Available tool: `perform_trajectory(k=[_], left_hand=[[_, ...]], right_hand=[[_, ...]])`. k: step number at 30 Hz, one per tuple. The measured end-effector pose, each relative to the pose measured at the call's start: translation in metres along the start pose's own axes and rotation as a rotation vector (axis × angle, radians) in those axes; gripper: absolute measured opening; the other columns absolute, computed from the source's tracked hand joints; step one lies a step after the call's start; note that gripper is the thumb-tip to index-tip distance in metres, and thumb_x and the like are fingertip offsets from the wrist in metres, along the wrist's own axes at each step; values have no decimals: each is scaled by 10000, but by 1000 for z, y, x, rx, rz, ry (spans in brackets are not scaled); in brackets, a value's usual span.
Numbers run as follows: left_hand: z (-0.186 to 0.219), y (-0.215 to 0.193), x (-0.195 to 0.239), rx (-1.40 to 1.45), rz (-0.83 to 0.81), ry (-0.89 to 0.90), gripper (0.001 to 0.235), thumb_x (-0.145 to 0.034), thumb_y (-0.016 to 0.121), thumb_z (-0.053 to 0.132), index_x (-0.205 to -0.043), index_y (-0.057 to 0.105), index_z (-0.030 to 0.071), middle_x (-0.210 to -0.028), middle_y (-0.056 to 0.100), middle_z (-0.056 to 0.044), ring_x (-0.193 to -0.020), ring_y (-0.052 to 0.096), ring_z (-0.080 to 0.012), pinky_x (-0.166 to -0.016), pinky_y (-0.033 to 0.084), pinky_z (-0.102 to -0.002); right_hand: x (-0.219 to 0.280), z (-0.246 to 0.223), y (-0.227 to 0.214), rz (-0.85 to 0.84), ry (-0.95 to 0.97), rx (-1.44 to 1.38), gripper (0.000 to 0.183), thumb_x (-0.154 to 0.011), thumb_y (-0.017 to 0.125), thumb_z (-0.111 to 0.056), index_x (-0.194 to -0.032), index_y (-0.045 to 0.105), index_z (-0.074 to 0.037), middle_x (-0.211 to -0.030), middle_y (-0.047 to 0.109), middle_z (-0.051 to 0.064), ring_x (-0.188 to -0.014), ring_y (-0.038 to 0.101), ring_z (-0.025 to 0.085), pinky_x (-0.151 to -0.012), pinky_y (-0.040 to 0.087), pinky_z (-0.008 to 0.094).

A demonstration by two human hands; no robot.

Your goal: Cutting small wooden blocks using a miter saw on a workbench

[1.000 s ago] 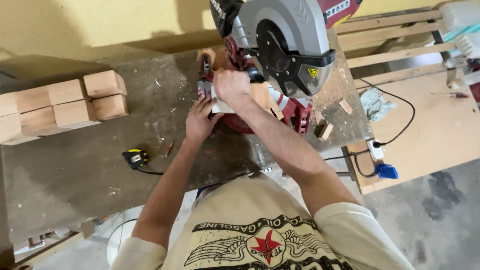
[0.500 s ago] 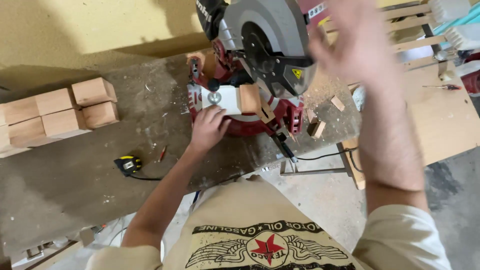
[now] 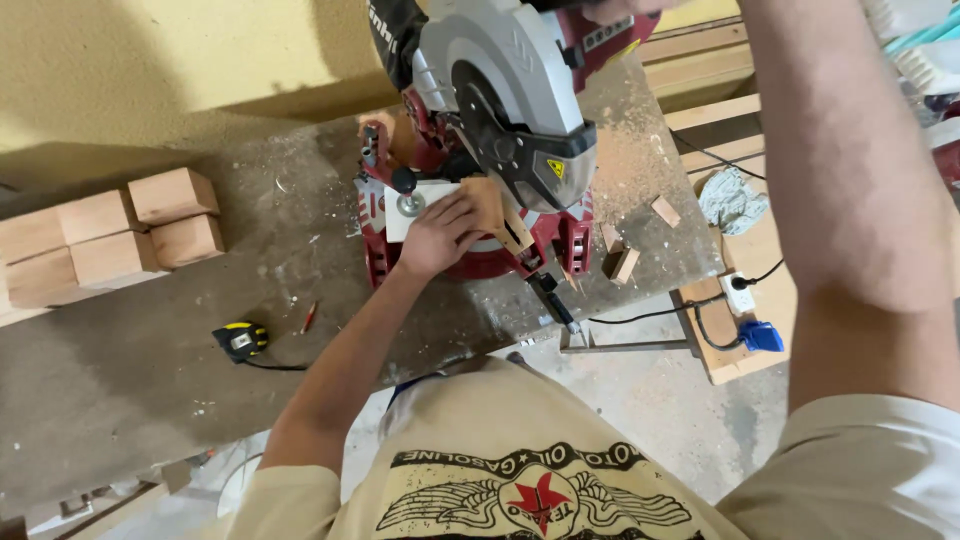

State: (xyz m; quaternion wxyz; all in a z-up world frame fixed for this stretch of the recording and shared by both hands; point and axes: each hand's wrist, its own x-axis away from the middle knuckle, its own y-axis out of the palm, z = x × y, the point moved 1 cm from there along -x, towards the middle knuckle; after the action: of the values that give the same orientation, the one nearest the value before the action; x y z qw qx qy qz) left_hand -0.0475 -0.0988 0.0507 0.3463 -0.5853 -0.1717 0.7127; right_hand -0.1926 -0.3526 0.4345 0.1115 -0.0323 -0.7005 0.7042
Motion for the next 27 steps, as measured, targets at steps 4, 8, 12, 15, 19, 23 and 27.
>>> perform_trajectory(k=[4,8,12,15,19,23,27], left_hand=[[2,-4,-3,28,18,-7,256,-934,829,231,-1078,767,30,-1286,711,-136,-1281,628,-306,-1030,572,-410],[1,-4,-1,64,11,4,254,-933,833,206,-1069,753,6,-1276,705,-160,-1300,608,-331,-1077,546,-431],[-6,5,6,78,-26,-63,227,-927,836,220,-1053,728,66,-1352,626,-109,-1285,618,-351,-980,588,-463],[8,-17,-14,102,-32,-76,220,-885,849,136,-1045,701,106,-1241,642,-65,-1146,663,-321,-933,591,-438],[8,-17,-14,114,-30,-87,197,-890,846,137,-1036,723,91,-1239,672,-92,-1176,663,-335,-980,590,-450],[11,-23,-19,95,42,-38,106,-941,801,134,-986,728,72,-1162,687,-113,-1149,671,-339,-973,585,-446],[12,-22,-18,56,81,-32,114,-932,819,146,-941,748,58,-1152,706,-116,-1172,669,-321,-1018,572,-429]], right_hand=[[-20,-11,-7,-130,42,4,453,-922,783,-160,-1308,604,-6,-951,723,152,-726,679,291,-694,552,319],[-11,-48,-26,-334,161,22,323,-901,770,-220,-1139,627,-55,-801,698,120,-616,641,264,-590,487,330],[29,-30,16,-146,30,133,261,-744,725,-369,-841,598,-162,-788,675,-6,-706,675,231,-636,524,396],[53,-20,62,87,-93,132,328,-714,800,-327,-960,671,-151,-876,718,-28,-778,717,191,-669,619,381],[75,-26,94,227,-189,-4,275,-748,776,-95,-1020,743,-88,-910,752,-1,-772,702,169,-789,623,367],[88,-20,121,99,41,216,398,-728,813,-425,-1080,705,-273,-582,510,-106,-554,495,116,-648,498,301],[88,-29,122,269,-88,24,338,-608,824,-153,-889,643,-97,-768,577,-19,-686,521,149,-801,544,370]])
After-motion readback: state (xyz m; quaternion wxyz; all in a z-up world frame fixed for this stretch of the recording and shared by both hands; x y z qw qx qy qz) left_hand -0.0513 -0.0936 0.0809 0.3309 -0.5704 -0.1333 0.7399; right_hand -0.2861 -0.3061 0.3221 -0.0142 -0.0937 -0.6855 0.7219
